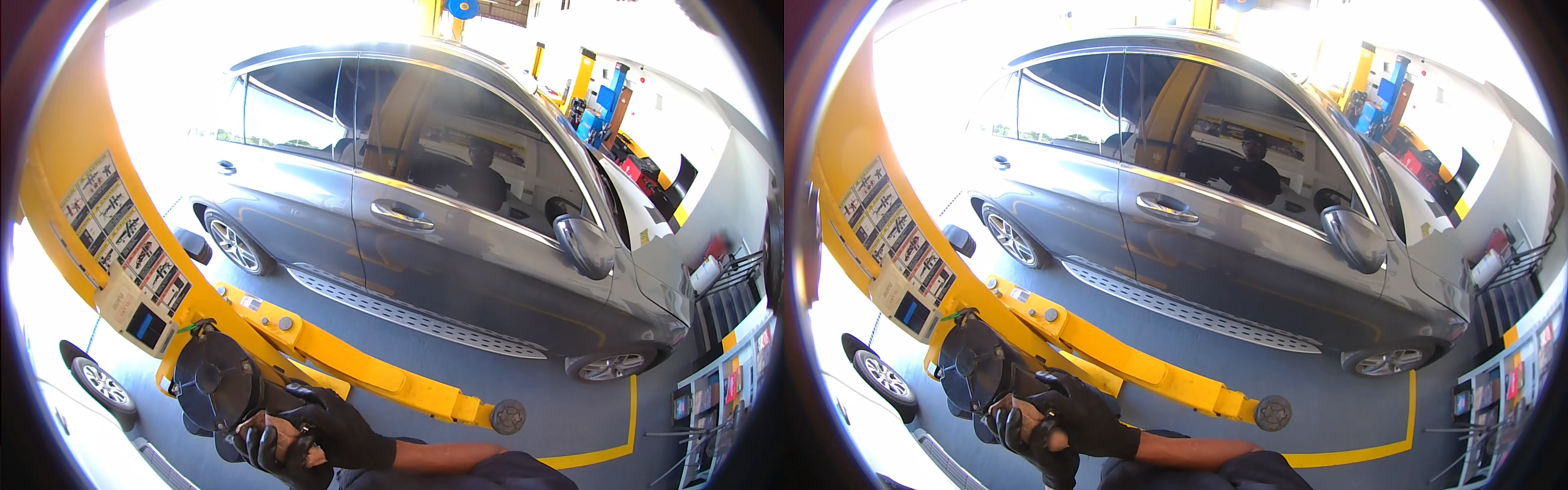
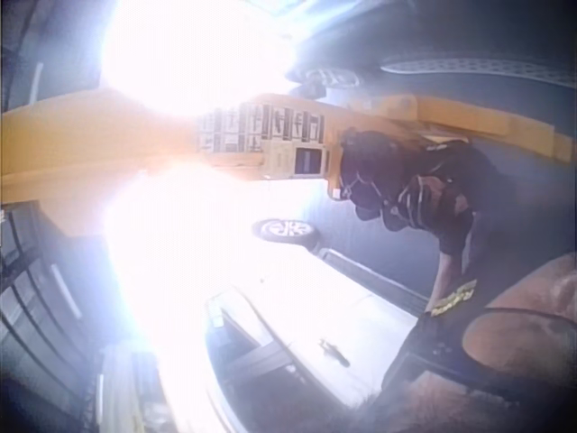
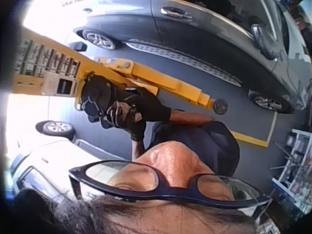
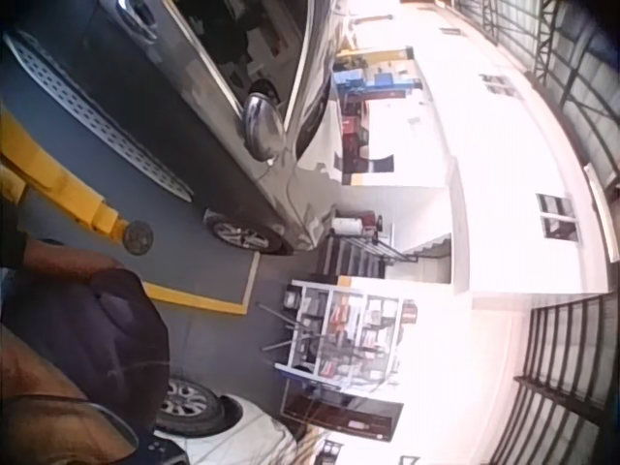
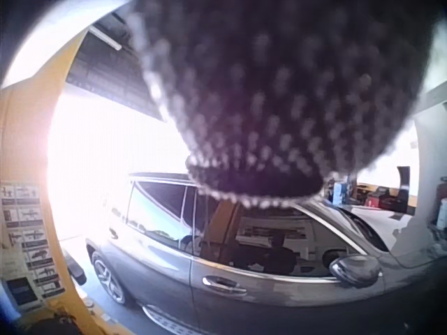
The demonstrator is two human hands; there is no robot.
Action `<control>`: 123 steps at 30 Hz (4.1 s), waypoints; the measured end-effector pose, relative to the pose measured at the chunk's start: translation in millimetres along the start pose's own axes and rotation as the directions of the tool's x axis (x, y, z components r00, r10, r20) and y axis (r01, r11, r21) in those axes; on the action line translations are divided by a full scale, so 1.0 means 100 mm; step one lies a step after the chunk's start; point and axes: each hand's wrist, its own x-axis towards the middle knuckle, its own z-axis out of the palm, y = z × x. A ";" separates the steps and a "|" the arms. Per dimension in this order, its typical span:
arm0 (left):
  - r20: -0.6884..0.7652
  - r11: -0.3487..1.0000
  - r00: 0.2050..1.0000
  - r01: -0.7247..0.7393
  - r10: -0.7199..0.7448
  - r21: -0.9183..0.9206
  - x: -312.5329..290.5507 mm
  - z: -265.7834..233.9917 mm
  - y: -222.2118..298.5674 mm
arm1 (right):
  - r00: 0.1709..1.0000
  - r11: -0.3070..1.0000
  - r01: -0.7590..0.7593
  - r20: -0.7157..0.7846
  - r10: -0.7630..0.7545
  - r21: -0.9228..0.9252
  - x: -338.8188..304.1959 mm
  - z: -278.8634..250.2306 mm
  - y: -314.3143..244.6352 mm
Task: The person wipes the yellow arms of a car lift with a cloth, moving around the lift to clean different sections. The person also handles a small cylindrical object briefly before continuing to wipe the lift arms.
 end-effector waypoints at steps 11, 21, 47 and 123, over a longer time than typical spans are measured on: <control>0.017 0.996 0.997 -0.081 0.081 -0.041 0.13 -0.05 0.01 | 0.999 0.999 -0.025 -0.040 0.023 -0.028 0.06 -0.03 -0.02; -0.002 0.997 0.999 -0.044 0.044 -0.056 0.03 -0.08 -0.01 | 1.000 1.000 0.012 -0.027 -0.012 -0.009 0.01 0.06 0.05; 0.009 0.999 1.000 -0.005 0.005 -0.040 -0.06 -0.05 -0.10 | 0.999 1.000 0.002 -0.037 -0.001 0.024 0.02 0.10 0.01; 0.008 0.999 1.000 -0.003 0.003 -0.032 -0.08 -0.05 -0.13 | 0.998 0.999 0.041 -0.051 -0.042 -0.012 0.04 0.08 0.00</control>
